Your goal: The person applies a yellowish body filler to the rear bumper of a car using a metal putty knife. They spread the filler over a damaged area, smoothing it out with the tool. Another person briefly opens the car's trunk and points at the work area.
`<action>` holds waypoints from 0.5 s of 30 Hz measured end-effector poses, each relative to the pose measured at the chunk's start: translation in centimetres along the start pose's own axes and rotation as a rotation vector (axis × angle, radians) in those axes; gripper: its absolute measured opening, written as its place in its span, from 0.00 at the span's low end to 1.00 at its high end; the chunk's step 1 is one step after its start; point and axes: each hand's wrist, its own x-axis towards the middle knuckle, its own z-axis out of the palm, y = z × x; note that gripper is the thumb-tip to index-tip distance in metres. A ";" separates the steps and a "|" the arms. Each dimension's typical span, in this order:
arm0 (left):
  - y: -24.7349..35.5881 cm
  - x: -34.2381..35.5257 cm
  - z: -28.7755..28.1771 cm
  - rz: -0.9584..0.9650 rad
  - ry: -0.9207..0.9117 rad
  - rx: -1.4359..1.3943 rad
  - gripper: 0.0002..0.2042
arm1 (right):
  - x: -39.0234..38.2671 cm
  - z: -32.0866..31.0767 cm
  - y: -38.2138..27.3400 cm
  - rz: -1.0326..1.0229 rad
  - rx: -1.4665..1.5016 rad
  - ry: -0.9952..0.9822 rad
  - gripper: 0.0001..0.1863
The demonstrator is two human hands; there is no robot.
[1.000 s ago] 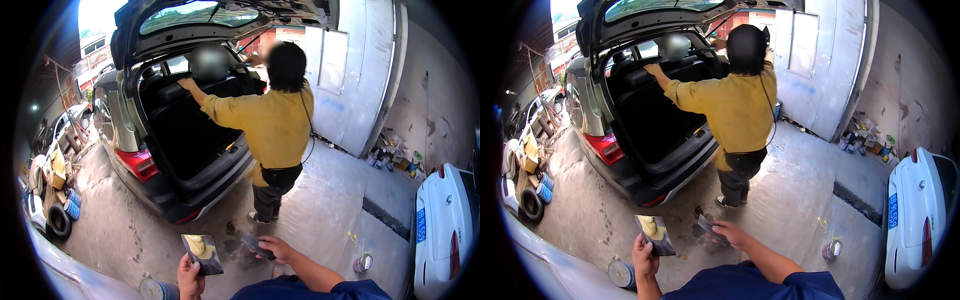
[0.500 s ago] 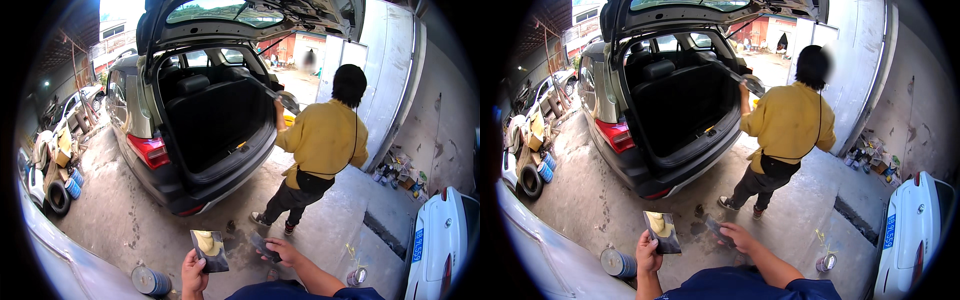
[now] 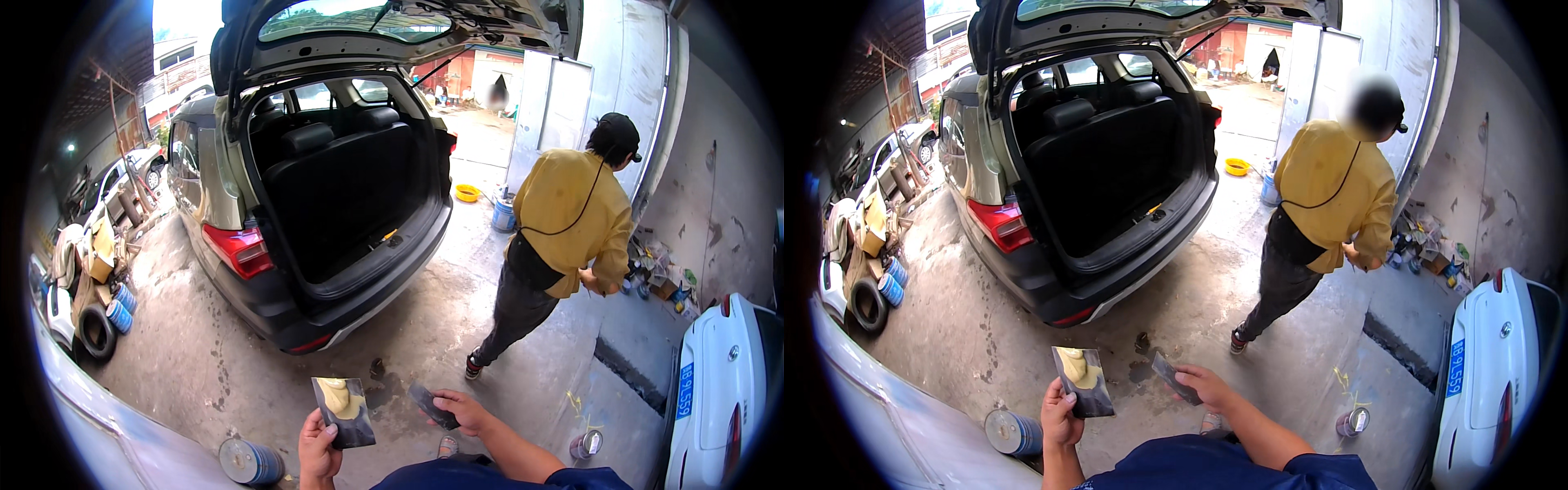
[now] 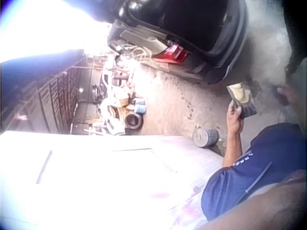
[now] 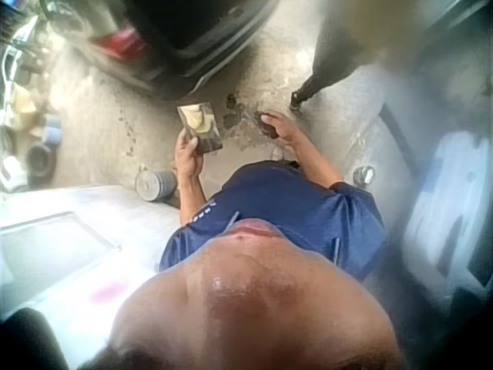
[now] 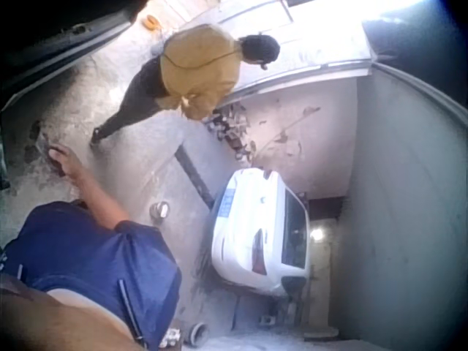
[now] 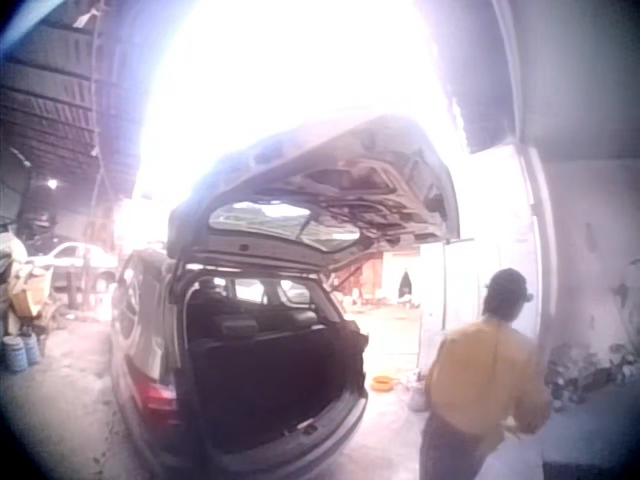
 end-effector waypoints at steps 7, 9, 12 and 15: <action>-0.2 0.1 0.6 -0.021 -0.019 -0.003 0.22 | -0.1 -0.4 0.1 -0.004 0.003 0.003 0.20; -0.3 0.1 0.7 -0.027 -0.020 0.000 0.22 | -0.1 -0.4 0.1 -0.002 0.004 0.004 0.19; -0.4 0.3 0.7 -0.035 -0.023 0.000 0.22 | 0.0 -0.5 0.1 0.000 0.009 0.006 0.19; -0.5 0.3 0.8 -0.046 -0.027 0.004 0.23 | 0.0 -0.6 0.0 0.003 0.004 0.008 0.19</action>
